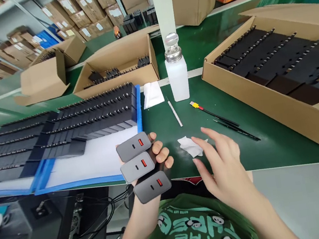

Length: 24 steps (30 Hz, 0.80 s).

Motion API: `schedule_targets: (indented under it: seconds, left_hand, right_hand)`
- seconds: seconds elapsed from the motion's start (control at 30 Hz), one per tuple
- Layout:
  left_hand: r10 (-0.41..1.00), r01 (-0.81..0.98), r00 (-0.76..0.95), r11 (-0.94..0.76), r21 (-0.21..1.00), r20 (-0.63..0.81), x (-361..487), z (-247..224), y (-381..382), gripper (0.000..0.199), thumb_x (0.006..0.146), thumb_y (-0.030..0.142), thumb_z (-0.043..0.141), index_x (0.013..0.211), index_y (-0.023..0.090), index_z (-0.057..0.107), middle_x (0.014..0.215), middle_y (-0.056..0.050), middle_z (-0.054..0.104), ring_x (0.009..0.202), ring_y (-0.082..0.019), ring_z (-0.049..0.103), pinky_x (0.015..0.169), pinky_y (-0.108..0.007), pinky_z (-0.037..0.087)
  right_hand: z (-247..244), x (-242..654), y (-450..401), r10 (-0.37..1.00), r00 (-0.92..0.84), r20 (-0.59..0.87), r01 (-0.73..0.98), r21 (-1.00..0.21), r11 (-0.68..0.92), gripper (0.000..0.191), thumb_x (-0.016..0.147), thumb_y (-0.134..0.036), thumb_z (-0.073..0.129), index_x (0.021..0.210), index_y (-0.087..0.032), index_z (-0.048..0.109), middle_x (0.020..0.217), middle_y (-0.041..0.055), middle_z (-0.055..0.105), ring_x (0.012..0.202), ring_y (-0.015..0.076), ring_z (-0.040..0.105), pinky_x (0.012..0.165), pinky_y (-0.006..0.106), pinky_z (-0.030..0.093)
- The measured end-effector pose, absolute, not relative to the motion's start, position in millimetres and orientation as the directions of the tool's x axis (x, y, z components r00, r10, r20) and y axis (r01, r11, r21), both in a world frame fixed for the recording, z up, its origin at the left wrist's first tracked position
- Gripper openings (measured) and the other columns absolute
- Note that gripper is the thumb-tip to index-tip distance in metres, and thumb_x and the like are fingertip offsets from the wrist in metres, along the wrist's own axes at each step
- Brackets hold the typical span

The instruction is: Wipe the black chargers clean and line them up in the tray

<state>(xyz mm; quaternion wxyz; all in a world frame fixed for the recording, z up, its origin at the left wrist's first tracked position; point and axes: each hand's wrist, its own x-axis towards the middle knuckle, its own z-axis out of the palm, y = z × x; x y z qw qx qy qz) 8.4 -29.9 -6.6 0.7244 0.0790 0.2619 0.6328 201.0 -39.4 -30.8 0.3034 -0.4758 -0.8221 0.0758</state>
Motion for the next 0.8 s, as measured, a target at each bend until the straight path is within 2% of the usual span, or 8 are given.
schedule_targets:
  seconds: [0.17,0.3,0.43,0.57,0.6,0.67,0.73,0.8]
  left_hand:
    - [0.982,-0.861,-0.034,0.067,0.504,-0.188,15,-3,-33,0.063,0.072,0.082,0.057,0.085,0.021,0.064,0.065,0.000,0.052,0.053,-0.012,0.047,0.051,-0.026,0.046]
    - [0.978,-0.805,-0.113,0.014,0.593,-0.177,18,-6,-38,0.064,0.071,0.085,0.055,0.092,0.026,0.064,0.065,0.001,0.052,0.053,-0.013,0.049,0.052,-0.027,0.047]
    - [0.973,-0.361,-0.233,-0.077,0.929,-0.009,-5,-3,-43,0.074,0.081,0.089,0.030,0.099,0.025,0.062,0.072,-0.002,0.059,0.058,-0.016,0.057,0.055,-0.030,0.049]
    - [0.983,0.075,-0.127,-0.124,0.989,0.133,-35,7,-41,0.057,0.063,0.055,0.087,0.103,0.020,0.066,0.089,-0.004,0.069,0.077,-0.020,0.065,0.071,-0.030,0.052]
    - [0.976,0.353,-0.020,-0.194,0.915,0.215,-36,6,-39,0.058,0.064,0.050,0.088,0.107,0.019,0.066,0.093,-0.005,0.071,0.081,-0.021,0.066,0.073,-0.031,0.053]
    - [0.933,0.757,0.255,-0.357,0.547,0.256,-29,0,-37,0.055,0.071,0.048,0.084,0.110,0.015,0.065,0.093,-0.009,0.072,0.081,-0.026,0.068,0.070,-0.036,0.054]
    - [0.890,0.851,0.412,-0.453,0.267,0.195,-17,-8,-35,0.055,0.075,0.048,0.081,0.112,0.012,0.064,0.088,-0.012,0.072,0.078,-0.031,0.069,0.065,-0.040,0.054]
    - [0.879,0.851,0.444,-0.474,0.225,0.170,-10,-12,-36,0.063,0.073,0.045,0.083,0.121,0.010,0.061,0.097,-0.015,0.073,0.087,-0.035,0.070,0.072,-0.045,0.057]
  right_hand:
    - [-6,172,-69,0.780,-0.326,0.534,0.468,-0.626,0.624,0.073,0.092,-0.053,0.064,0.148,-0.014,0.039,0.129,0.0177,0.053,0.119,0.0281,0.058,0.093,0.038,0.056]
    - [1,146,-81,0.741,-0.294,0.604,0.402,-0.626,0.669,0.065,0.091,-0.042,0.069,0.144,-0.012,0.045,0.123,0.0144,0.055,0.114,0.0232,0.059,0.095,0.030,0.056]
    - [-6,154,-76,0.776,-0.304,0.553,0.362,-0.686,0.631,0.060,0.093,-0.034,0.066,0.145,-0.014,0.043,0.123,0.0126,0.056,0.107,0.0199,0.060,0.091,0.029,0.058]
    - [-20,189,-72,0.868,-0.166,0.469,0.405,-0.770,0.493,0.056,0.091,-0.028,0.068,0.143,-0.023,0.047,0.121,0.0107,0.056,0.097,0.0203,0.061,0.078,0.034,0.059]
    - [-24,197,-72,0.882,-0.120,0.456,0.430,-0.777,0.460,0.055,0.091,-0.026,0.067,0.142,-0.025,0.049,0.121,0.0104,0.056,0.097,0.0206,0.060,0.077,0.035,0.058]
    - [-31,207,-72,0.899,-0.085,0.429,0.477,-0.775,0.415,0.054,0.091,-0.024,0.067,0.142,-0.027,0.049,0.122,0.0100,0.056,0.098,0.0214,0.060,0.077,0.037,0.058]
    - [-37,210,-72,0.909,-0.146,0.390,0.498,-0.765,0.408,0.055,0.091,-0.028,0.067,0.143,-0.028,0.047,0.125,0.0102,0.056,0.104,0.0224,0.060,0.081,0.037,0.059]
    - [-40,207,-71,0.913,-0.264,0.311,0.507,-0.761,0.406,0.060,0.092,-0.033,0.067,0.147,-0.030,0.042,0.132,0.0103,0.055,0.113,0.0236,0.060,0.087,0.038,0.060]
